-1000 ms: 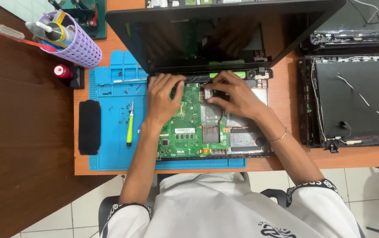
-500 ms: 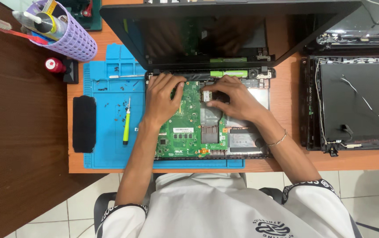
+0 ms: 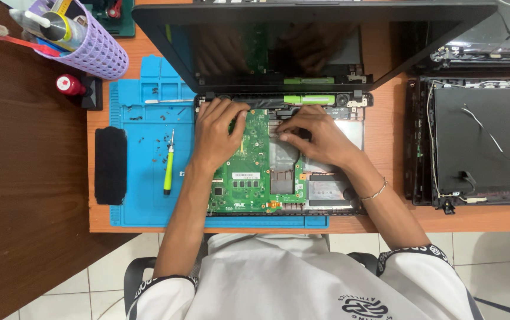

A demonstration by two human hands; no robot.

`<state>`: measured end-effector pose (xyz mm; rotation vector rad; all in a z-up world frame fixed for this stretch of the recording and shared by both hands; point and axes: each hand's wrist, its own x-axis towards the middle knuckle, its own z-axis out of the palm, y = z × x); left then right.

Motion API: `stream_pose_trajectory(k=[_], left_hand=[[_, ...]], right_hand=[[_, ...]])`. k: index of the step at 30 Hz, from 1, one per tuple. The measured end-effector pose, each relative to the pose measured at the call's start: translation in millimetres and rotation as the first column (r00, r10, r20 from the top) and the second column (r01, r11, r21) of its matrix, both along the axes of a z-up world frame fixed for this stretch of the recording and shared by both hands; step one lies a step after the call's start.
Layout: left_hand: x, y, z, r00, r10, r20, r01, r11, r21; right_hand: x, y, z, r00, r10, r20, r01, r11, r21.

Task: The person manipulates internal components of a laptop by hand, connecting cables to the motherboard, and later places a small electronic component onto the internal board.

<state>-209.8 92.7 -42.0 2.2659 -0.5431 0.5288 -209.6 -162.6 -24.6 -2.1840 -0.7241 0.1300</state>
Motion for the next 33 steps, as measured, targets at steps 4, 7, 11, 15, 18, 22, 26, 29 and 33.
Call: stream_pose_trajectory(k=[4, 7, 11, 15, 18, 22, 26, 29, 33], left_hand=[[0.0, 0.5, 0.6, 1.000, -0.003, -0.004, 0.003, 1.000, 0.001], [0.1, 0.3, 0.5, 1.000, -0.003, -0.008, 0.003, 1.000, 0.000], [-0.1, 0.2, 1.0, 1.000, -0.001, -0.014, 0.001, 1.000, -0.003], [-0.3, -0.9, 1.1, 1.000, -0.001, -0.010, 0.001, 1.000, -0.006], [-1.6, 0.4, 2.5, 1.000, 0.000, -0.008, 0.000, 1.000, 0.001], [-0.8, -0.6, 2.3, 1.000, -0.005, -0.004, 0.005, 1.000, -0.002], [-0.7, -0.2, 2.4, 1.000, -0.005, -0.001, 0.005, 1.000, 0.005], [-0.9, -0.3, 2.4, 1.000, 0.001, -0.007, -0.001, 1.000, 0.009], [-0.8, -0.5, 1.4, 1.000, 0.004, -0.016, -0.004, 1.000, 0.012]], right_hand=[[-1.2, -1.1, -1.5, 0.999, -0.018, -0.028, 0.017, 0.999, -0.031], [0.5, -1.5, -1.4, 1.000, 0.008, -0.021, -0.009, 1.000, -0.026], [0.5, -1.9, 1.4, 0.999, 0.030, -0.013, -0.030, 1.000, 0.001], [0.0, -4.4, 4.5, 0.997, 0.032, -0.068, -0.028, 0.998, 0.057], [1.7, -4.7, 5.4, 0.997, 0.077, 0.019, -0.077, 0.997, -0.001], [1.5, -5.7, 5.8, 0.996, 0.085, 0.016, -0.085, 0.996, -0.033], [1.8, -5.3, 5.0, 0.994, 0.095, 0.049, -0.092, 0.995, -0.047], [-0.1, -3.7, 2.4, 0.994, 0.081, 0.079, -0.078, 0.996, -0.037], [-2.0, 1.1, -1.1, 0.993, 0.009, 0.118, -0.004, 0.999, -0.040]])
